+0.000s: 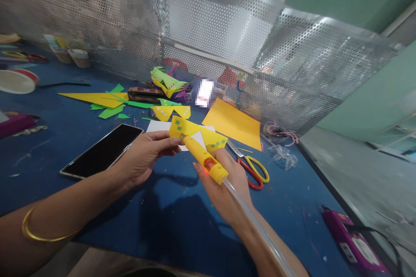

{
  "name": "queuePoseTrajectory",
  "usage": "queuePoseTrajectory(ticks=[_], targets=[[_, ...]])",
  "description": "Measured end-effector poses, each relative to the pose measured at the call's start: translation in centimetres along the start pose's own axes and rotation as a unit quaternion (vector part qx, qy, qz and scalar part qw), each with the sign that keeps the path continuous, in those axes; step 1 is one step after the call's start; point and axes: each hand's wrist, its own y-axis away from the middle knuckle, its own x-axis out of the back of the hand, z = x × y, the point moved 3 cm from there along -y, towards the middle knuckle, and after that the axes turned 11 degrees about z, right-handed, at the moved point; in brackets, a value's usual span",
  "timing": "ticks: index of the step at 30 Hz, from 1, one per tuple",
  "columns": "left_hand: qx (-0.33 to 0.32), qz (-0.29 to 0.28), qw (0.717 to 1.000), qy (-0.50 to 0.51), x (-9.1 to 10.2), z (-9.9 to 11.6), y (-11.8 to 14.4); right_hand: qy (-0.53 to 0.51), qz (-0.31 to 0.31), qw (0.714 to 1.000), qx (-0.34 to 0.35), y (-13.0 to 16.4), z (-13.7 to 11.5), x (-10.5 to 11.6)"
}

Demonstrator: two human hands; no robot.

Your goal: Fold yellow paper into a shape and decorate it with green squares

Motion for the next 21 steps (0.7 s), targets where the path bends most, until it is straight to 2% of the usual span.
queuePoseTrajectory(ticks=[21], targets=[[-0.001,-0.005,1.000,-0.007,0.12,-0.06,0.01,0.021,-0.007,0.999,-0.024,0.06,0.08,0.11]])
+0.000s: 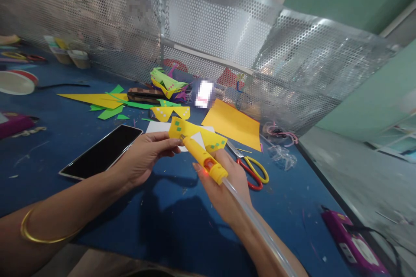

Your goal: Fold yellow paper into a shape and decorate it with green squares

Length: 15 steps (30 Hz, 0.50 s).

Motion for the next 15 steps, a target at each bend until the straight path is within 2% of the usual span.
queuePoseTrajectory(ticks=[15], targets=[[0.002,0.004,1.000,-0.006,-0.08,0.22,0.17,0.013,-0.003,1.000,-0.006,-0.03,-0.01,0.06]])
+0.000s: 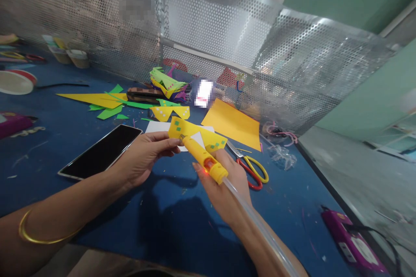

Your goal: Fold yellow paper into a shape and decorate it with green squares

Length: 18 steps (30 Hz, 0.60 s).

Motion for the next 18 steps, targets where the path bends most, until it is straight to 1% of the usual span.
queuePoseTrajectory(ticks=[3,18], targets=[[0.007,-0.004,1.000,0.003,-0.01,-0.06,-0.02,0.003,-0.003,1.000,-0.002,0.00,-0.03,0.01],[-0.009,-0.003,1.000,-0.008,0.01,-0.18,-0.03,0.009,0.001,1.000,0.007,-0.09,-0.19,0.06]])
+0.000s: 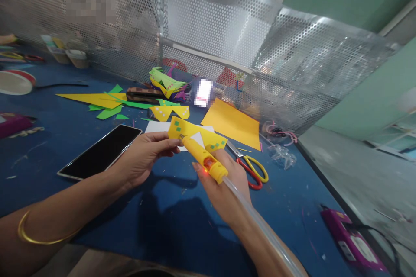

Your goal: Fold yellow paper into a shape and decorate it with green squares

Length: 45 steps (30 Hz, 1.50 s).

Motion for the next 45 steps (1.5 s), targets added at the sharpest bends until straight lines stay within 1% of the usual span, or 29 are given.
queuePoseTrajectory(ticks=[26,31,38,45], targets=[[0.000,0.000,1.000,0.002,-0.05,-0.01,-0.06,0.022,-0.007,1.000,-0.010,0.14,0.29,-0.04],[-0.006,0.000,1.000,-0.003,0.05,-0.03,-0.08,0.029,-0.011,1.000,0.001,0.14,0.31,-0.06],[-0.004,-0.002,1.000,-0.004,0.02,0.03,-0.10,0.028,0.003,1.000,-0.002,0.11,0.10,0.01],[-0.002,-0.008,1.000,0.004,-0.06,-0.01,-0.15,0.016,0.025,0.999,0.028,0.17,0.11,-0.02]])
